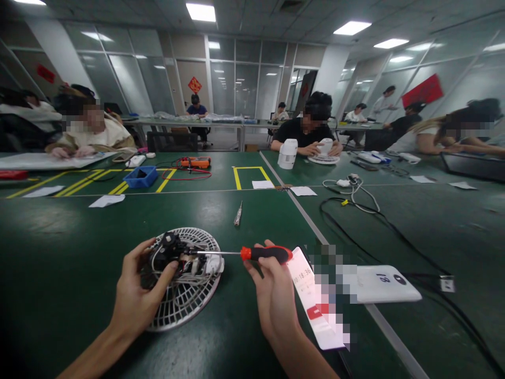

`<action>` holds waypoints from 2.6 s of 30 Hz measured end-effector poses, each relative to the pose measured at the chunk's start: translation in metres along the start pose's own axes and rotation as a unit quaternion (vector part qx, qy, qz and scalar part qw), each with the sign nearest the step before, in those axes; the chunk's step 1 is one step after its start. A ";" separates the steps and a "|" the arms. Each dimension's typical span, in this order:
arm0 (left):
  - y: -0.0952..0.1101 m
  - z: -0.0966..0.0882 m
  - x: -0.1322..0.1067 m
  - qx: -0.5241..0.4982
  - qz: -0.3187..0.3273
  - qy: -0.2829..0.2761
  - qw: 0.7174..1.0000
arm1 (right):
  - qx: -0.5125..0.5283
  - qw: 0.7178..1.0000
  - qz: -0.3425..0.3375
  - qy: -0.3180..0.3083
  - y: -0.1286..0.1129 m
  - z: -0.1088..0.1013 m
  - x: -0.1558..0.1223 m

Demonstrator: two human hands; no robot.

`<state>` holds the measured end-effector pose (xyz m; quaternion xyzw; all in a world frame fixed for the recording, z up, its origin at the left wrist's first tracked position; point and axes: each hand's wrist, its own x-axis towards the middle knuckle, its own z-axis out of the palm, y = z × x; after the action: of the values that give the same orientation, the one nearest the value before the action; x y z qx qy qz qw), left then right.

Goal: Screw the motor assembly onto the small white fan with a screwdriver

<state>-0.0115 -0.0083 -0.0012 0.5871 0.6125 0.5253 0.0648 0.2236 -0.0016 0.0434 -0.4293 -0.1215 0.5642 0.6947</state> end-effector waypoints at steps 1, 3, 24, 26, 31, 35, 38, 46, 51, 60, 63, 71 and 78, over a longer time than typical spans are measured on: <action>0.000 0.000 0.000 0.000 -0.001 -0.001 1.000 | -0.003 1.000 -0.005 -0.002 0.000 0.000 0.000; 0.001 0.000 0.000 0.001 -0.002 -0.002 1.000 | -0.023 1.000 -0.010 -0.005 0.001 0.000 0.001; 0.000 0.000 0.000 0.004 0.012 -0.004 1.000 | -0.042 0.999 -0.005 -0.008 0.001 0.000 0.000; -0.001 0.000 0.000 0.004 0.010 -0.004 1.000 | -0.032 0.999 -0.013 -0.013 -0.001 0.001 -0.002; -0.002 -0.001 0.000 0.004 0.011 -0.006 1.000 | -0.057 0.998 -0.033 -0.020 0.000 -0.001 0.001; -0.003 -0.002 0.000 0.005 0.011 -0.009 1.000 | -0.056 0.998 -0.017 -0.020 0.002 -0.001 0.000; -0.003 -0.002 -0.001 0.007 0.013 -0.008 1.000 | -0.043 0.999 -0.012 -0.020 0.000 0.000 -0.002; -0.003 -0.001 0.000 0.006 0.017 -0.005 1.000 | -0.073 0.997 -0.030 -0.022 0.001 -0.001 0.001; -0.002 -0.001 -0.001 0.003 0.015 -0.007 1.000 | -0.053 0.998 -0.013 -0.002 0.001 -0.001 0.000; 0.000 -0.002 0.002 0.000 0.009 -0.022 1.000 | -0.079 0.996 -0.029 -0.022 0.000 -0.002 0.003; 0.004 -0.004 0.005 -0.005 -0.011 -0.046 0.999 | -0.086 0.996 -0.030 -0.018 0.001 -0.002 0.003; 0.021 -0.003 0.018 0.020 -0.052 -0.060 0.997 | -0.078 0.996 -0.035 -0.012 0.002 0.002 0.000; 0.026 0.002 0.024 0.035 -0.052 -0.081 0.995 | -0.064 0.997 -0.030 -0.015 0.002 0.000 0.001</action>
<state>-0.0008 0.0058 0.0295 0.5974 0.6529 0.4499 0.1204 0.2227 -0.0010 0.0422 -0.4605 -0.1810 0.5402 0.6807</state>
